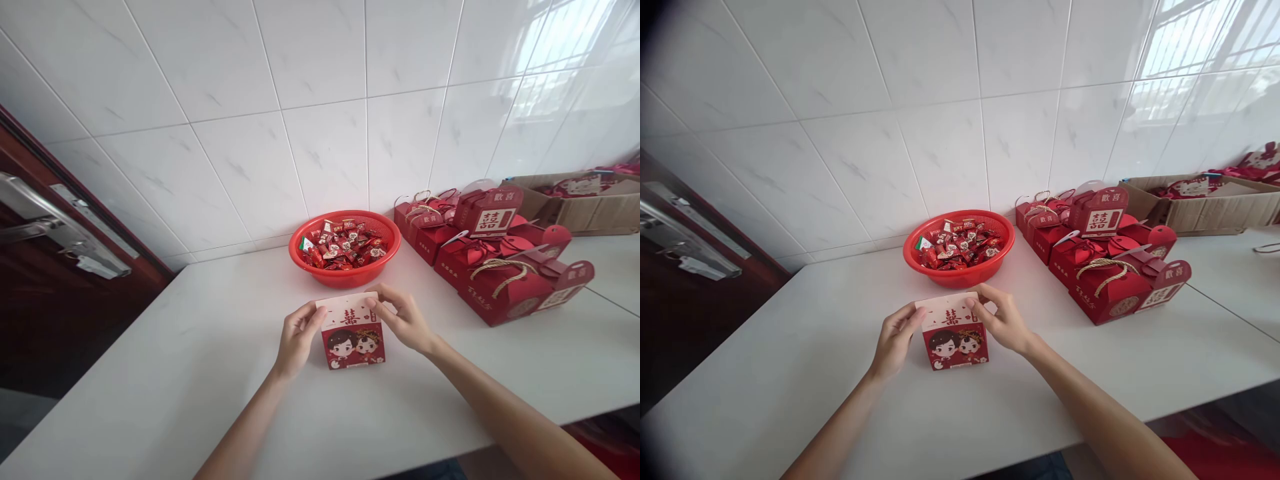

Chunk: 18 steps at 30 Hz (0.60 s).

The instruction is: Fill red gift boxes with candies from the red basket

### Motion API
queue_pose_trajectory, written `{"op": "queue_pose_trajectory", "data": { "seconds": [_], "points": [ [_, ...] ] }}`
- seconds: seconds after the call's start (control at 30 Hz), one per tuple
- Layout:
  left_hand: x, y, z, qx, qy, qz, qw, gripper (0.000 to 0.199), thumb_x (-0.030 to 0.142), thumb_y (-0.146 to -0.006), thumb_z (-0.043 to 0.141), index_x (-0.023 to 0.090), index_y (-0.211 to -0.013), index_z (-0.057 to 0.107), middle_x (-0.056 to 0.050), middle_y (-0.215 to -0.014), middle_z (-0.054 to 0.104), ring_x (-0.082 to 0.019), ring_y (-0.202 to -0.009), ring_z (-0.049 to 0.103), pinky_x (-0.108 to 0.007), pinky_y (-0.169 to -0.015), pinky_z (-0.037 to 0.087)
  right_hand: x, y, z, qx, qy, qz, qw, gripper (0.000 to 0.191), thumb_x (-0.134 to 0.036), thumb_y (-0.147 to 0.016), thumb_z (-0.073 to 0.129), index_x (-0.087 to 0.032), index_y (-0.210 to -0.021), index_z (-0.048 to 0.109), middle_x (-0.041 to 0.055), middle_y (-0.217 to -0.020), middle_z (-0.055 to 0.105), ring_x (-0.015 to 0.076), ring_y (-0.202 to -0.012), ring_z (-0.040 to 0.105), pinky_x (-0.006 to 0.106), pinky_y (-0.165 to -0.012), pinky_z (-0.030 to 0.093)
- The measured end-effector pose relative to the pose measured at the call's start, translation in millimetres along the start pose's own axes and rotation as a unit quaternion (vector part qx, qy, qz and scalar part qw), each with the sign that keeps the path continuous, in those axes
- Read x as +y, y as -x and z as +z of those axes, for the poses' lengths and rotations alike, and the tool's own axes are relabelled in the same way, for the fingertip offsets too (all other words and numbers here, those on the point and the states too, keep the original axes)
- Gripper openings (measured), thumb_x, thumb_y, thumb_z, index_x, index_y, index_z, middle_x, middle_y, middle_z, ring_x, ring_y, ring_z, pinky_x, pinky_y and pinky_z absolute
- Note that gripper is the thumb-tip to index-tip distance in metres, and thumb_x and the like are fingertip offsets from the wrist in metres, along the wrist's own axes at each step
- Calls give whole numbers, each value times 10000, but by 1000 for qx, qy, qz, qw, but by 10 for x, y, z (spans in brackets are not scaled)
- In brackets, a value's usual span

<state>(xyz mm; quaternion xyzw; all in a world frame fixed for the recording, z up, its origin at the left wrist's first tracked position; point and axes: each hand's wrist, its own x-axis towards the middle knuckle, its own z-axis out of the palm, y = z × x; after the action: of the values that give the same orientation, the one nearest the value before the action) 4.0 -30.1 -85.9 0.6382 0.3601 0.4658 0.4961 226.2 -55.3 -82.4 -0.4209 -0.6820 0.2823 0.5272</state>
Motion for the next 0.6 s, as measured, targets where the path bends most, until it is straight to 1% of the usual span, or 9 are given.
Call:
{"op": "queue_pose_trajectory", "data": {
  "seconds": [0.1, 0.2, 0.3, 0.43, 0.5, 0.53, 0.6],
  "points": [
    [0, -13, -5, 6, -5, 5, 1000, 331, 475, -891, 652, 154, -881, 732, -30, -789, 665, -164, -777, 552, -247, -739, 453, 7, -4, -17, -1, 13, -1, 1000, 361, -472, -971, 523, -187, -756, 576, 2, -701, 565, 138, -669, 517, 255, -645, 431],
    [-28, -22, -24, 18, -18, 5, 1000, 363, 496, -877, 657, 156, -753, 684, -14, -707, 606, -151, -713, 503, -242, -672, 423, 17, -11, -43, -16, 12, 1, 1000, 357, -478, -965, 534, -186, -771, 599, 8, -714, 597, 145, -687, 539, 261, -669, 442],
    [-56, -26, -44, 7, -20, 3, 1000, 394, 508, -878, 647, 162, -690, 628, -1, -657, 557, -143, -670, 472, -250, -647, 405, 16, -28, -77, -31, 13, 9, 999, 383, -518, -950, 552, -186, -768, 614, 13, -720, 619, 149, -686, 551, 270, -674, 445],
    [-49, -12, -27, 5, -32, 9, 999, 426, 527, -881, 642, 168, -658, 588, 13, -614, 532, -131, -622, 457, -242, -619, 407, -43, -67, -135, -10, 45, -14, 999, 440, -568, -938, 548, -192, -722, 626, 17, -695, 583, 153, -679, 520, 285, -665, 428],
    [-39, -3, -3, -1, -39, 15, 999, 385, 526, -883, 643, 166, -749, 654, -12, -699, 621, -154, -690, 540, -254, -696, 465, -105, -78, -182, 9, 50, -33, 998, 446, -563, -936, 554, -197, -689, 614, 14, -675, 557, 150, -668, 491, 286, -652, 417],
    [-38, -1, 7, -7, -37, 18, 999, 367, 527, -882, 644, 166, -842, 697, -38, -795, 679, -179, -773, 596, -274, -771, 494, -142, -76, -218, 23, 52, -40, 998, 447, -556, -934, 560, -199, -670, 601, 11, -662, 542, 147, -655, 474, 287, -642, 410],
    [-50, -5, 22, -6, -25, 17, 1000, 423, 546, -864, 652, 169, -1037, 730, -95, -1017, 735, -243, -971, 654, -339, -910, 513, -226, -51, -328, 70, 58, -44, 995, 440, -542, -926, 582, -199, -651, 585, 2, -635, 510, 140, -630, 444, 287, -618, 395]
  ]
}}
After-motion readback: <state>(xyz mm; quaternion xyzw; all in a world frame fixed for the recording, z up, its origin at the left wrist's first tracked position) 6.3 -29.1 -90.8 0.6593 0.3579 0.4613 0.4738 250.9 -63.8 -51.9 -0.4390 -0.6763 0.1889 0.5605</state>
